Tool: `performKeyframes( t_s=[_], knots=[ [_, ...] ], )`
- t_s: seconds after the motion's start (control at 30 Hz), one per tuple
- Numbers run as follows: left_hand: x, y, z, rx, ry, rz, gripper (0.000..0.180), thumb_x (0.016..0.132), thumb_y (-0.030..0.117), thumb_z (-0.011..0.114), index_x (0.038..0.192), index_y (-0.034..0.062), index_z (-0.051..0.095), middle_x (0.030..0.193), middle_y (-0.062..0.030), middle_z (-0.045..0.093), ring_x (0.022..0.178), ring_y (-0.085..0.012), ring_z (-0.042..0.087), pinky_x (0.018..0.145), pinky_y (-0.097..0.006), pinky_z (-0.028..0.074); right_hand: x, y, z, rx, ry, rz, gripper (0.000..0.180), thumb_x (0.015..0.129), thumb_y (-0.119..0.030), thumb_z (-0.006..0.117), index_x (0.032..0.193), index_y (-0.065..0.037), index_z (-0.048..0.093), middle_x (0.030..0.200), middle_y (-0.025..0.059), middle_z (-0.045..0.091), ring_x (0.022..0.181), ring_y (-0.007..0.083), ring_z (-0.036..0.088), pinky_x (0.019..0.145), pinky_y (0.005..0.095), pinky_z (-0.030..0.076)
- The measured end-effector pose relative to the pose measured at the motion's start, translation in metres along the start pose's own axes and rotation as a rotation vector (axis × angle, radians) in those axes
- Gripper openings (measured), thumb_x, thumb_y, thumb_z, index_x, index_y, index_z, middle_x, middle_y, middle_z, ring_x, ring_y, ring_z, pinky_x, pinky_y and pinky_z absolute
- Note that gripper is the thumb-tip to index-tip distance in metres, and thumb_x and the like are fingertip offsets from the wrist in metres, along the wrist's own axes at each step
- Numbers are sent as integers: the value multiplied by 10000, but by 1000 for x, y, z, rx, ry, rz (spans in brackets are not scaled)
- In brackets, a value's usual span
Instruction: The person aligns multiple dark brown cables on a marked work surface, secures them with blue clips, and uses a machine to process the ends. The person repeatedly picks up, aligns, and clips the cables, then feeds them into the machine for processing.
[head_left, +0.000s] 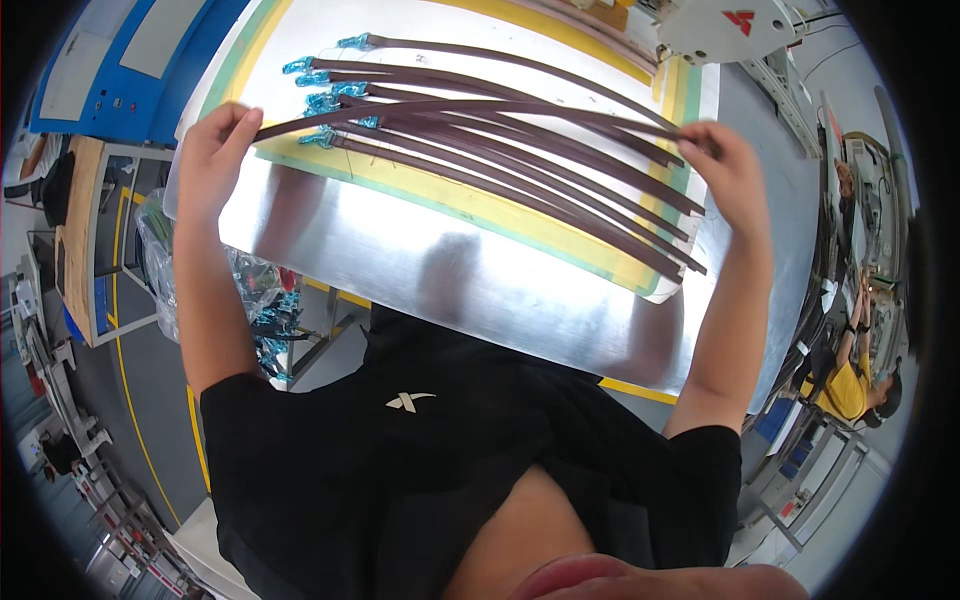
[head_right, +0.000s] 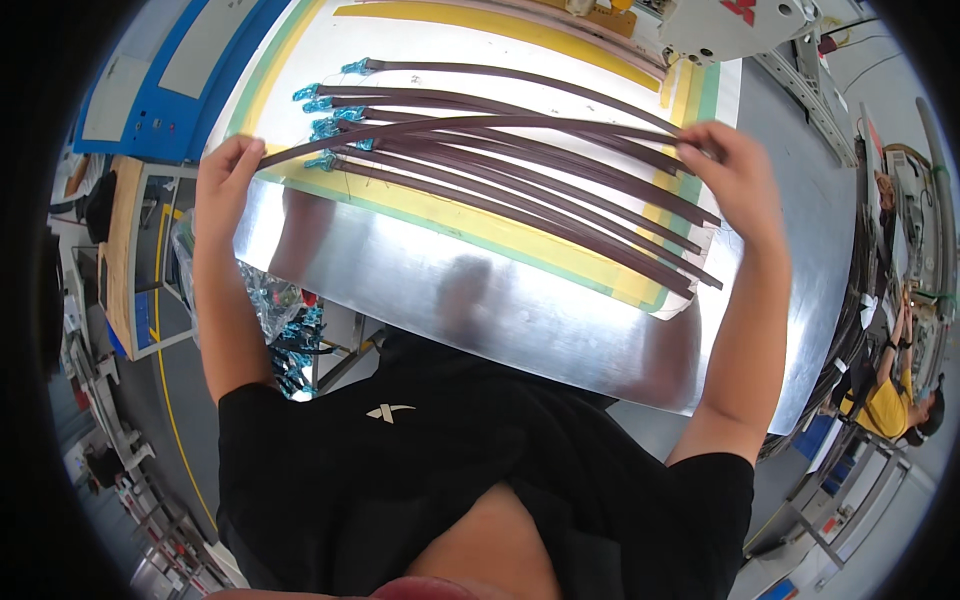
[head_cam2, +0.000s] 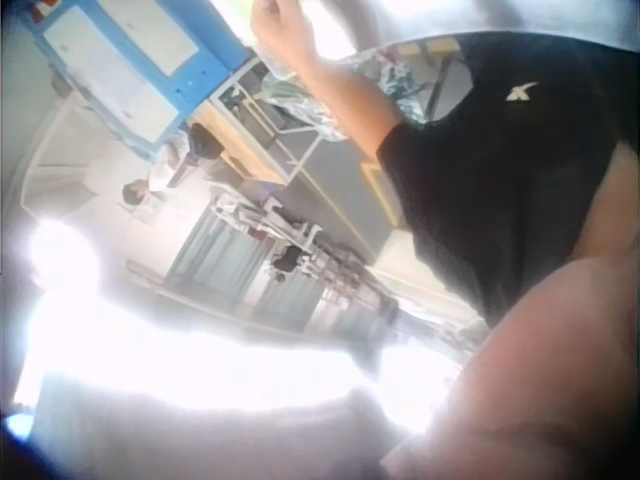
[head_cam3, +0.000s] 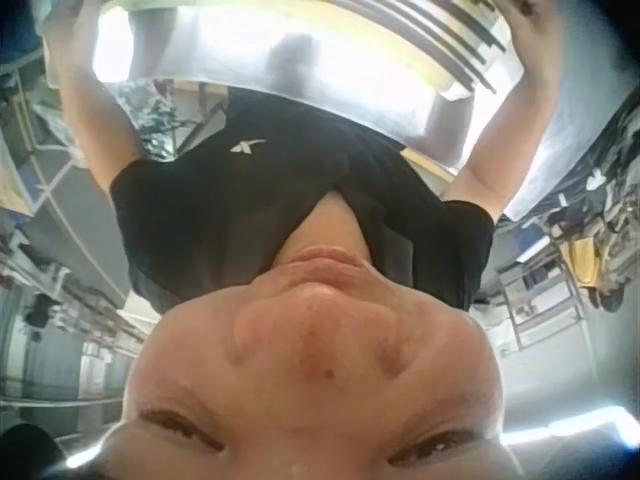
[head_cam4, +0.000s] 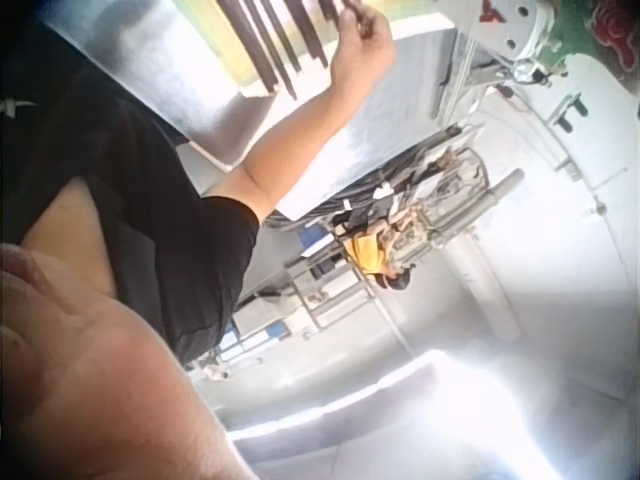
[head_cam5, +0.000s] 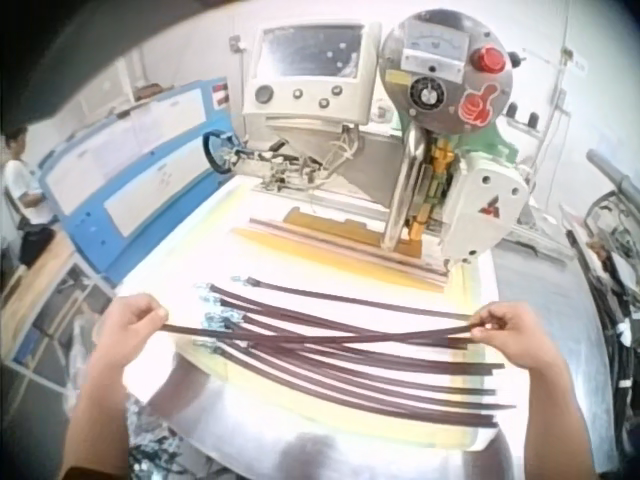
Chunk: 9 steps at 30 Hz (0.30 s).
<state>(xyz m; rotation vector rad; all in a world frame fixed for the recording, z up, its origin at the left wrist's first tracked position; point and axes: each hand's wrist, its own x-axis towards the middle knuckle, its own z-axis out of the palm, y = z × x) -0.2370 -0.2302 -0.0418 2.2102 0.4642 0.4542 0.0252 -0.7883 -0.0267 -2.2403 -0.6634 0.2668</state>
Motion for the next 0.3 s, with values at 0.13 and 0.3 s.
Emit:
performKeyframes(
  t_s=[0.13, 0.3],
  knots=[
    [-2, 56, 37, -133, 58, 87, 269, 1079, 238, 638, 1115, -21, 701, 1019, -42, 692, 921, -86, 593, 815, -240, 449, -55, 15, -23, 6, -15, 123, 196, 929, -139, 789, 1068, -4, 760, 837, -63, 630, 695, 32, 443, 629, 235, 369],
    [-49, 190, 69, -754, -534, 672, 697, 1090, 656, 418, 1318, 47, 668, 1182, -225, 694, 1118, -310, 655, 1000, -435, 484, -109, 62, 6, 74, 349, 265, 192, 959, -184, 781, 1034, -8, 769, 778, -72, 613, 661, 19, 414, 603, 225, 337]
  ],
)
